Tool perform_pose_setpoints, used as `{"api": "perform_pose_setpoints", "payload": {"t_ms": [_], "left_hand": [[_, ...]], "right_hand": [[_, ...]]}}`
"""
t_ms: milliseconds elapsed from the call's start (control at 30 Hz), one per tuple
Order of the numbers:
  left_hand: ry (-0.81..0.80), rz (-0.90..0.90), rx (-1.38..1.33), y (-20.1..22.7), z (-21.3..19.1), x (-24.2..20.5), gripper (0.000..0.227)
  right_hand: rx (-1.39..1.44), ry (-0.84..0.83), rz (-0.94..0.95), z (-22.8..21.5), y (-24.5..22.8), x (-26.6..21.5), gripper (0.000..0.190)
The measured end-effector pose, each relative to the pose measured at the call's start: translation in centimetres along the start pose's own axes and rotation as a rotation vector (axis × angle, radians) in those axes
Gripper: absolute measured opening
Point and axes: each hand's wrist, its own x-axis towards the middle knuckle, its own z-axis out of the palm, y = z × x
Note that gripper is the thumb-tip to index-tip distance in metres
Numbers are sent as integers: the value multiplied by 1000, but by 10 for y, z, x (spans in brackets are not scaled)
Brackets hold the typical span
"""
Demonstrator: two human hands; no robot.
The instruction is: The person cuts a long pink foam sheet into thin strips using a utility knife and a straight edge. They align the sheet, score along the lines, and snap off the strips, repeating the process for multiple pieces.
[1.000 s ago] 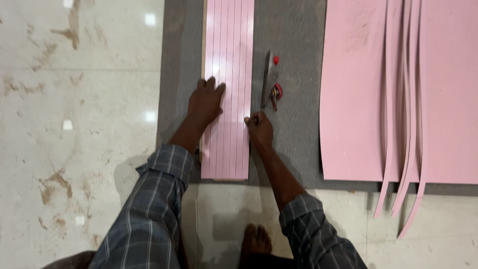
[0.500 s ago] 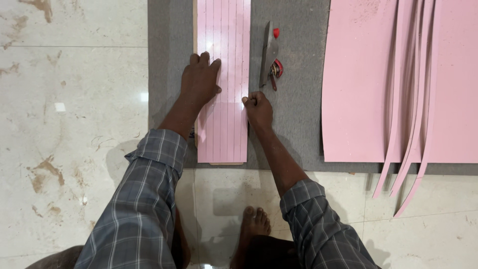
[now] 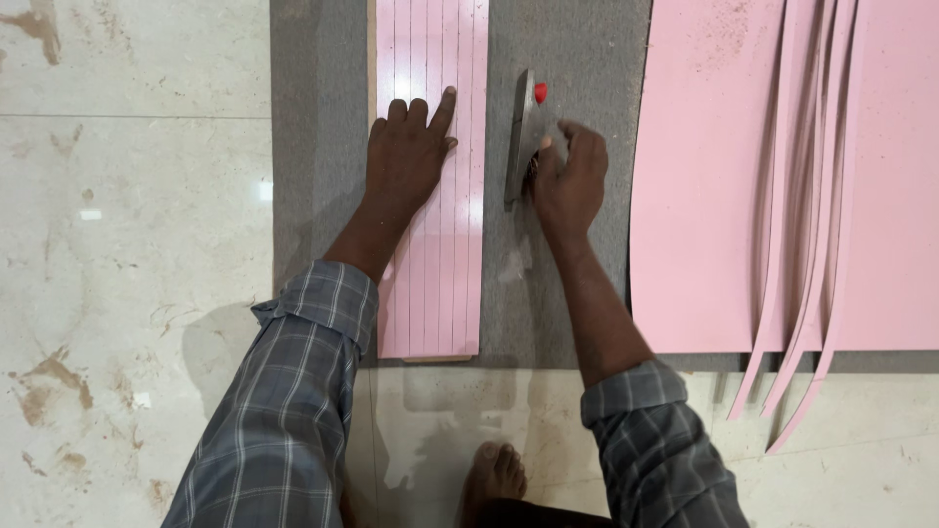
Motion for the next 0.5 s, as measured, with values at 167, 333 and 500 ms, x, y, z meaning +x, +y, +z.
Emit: {"api": "perform_pose_setpoints", "payload": {"t_ms": [167,333,500], "left_hand": [[92,101,44,-11,11,20,41],[165,61,-97,-18,23,18,28],[71,28,-84,-17,27,19,35]], "right_hand": [[103,-244,212,21,4,37,40],[138,-279,268,49,-8,45,45],[52,-165,272,64,-12,43,47]]}}
